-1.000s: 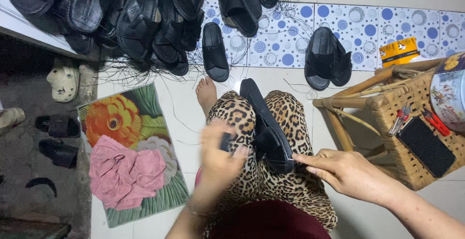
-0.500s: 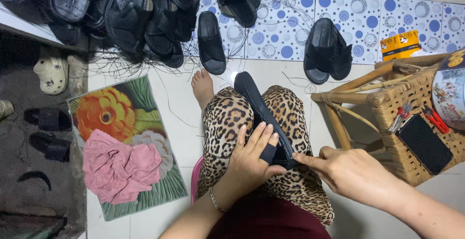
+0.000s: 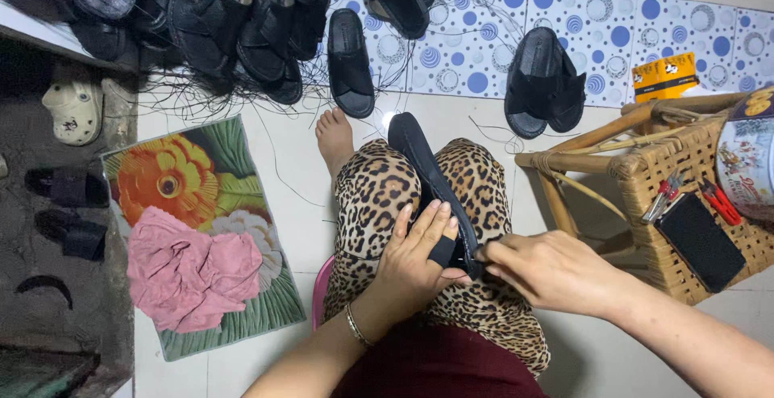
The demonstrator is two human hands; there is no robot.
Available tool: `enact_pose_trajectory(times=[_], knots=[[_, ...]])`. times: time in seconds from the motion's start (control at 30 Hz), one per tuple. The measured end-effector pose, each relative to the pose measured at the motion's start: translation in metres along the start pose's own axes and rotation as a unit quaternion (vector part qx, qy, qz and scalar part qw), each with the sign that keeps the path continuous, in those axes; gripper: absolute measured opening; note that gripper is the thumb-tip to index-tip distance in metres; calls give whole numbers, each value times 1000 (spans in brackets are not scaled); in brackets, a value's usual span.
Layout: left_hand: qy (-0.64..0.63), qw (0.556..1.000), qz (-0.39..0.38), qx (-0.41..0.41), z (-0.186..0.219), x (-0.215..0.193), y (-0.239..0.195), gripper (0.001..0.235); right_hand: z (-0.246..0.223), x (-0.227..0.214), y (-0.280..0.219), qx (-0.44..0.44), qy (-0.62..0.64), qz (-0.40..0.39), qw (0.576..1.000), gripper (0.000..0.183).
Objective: The person sits on the floor and sews a black slipper using a needle and thread. They repeatedly push the needle through the slipper's sole and pull the thread to secure it. A pile of similar slippers is visible nearby.
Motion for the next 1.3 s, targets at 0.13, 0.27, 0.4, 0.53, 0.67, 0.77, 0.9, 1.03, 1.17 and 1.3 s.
enact_pose_trajectory(times=[0.13, 0.27, 0.4, 0.53, 0.67, 0.77, 0.9, 1.03, 1.17, 1.3], knots=[[-16, 1000, -11, 3, 0, -1, -1, 79, -6, -1, 8, 5, -14, -20, 1000, 25], [-27, 1000, 1, 6, 5, -18, 1, 74, -1, 0, -3, 13, 49, 26, 998, 19], [-68, 994, 88, 11, 14, -38, -10, 17, -6, -5, -11, 16, 13, 42, 999, 20], [-527, 805, -77, -262, 18, -42, -7, 14, -7, 2, -9, 53, 13, 19, 998, 21], [-685, 637, -109, -335, 9, -3, -21, 10, 3, 14, -11, 72, 30, 41, 996, 25], [-313, 912, -74, -256, 0, -14, -6, 22, -5, 11, -15, 28, 29, 110, 993, 20], [-353, 877, -202, -257, 22, -18, 2, 23, -8, 10, -24, -30, 26, 161, 986, 23], [-343, 894, -186, -222, 27, -25, 11, 44, -4, 10, -41, 30, -77, 18, 996, 61], [-332, 888, -205, -242, 21, -22, 20, 44, -1, -30, -72, 224, -99, -204, 948, 90], [-368, 881, -148, -257, 17, -25, 24, 48, 53, -7, -97, 267, 26, -60, 961, 71]])
Point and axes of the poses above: each hand's wrist, its own y-axis towards the middle knuckle, its own x-axis out of the palm, z = x × y, the point moved 3 cm from there along y, towards the middle knuckle, and after that the axes turned 7 degrees about y, right-handed, at the moved point
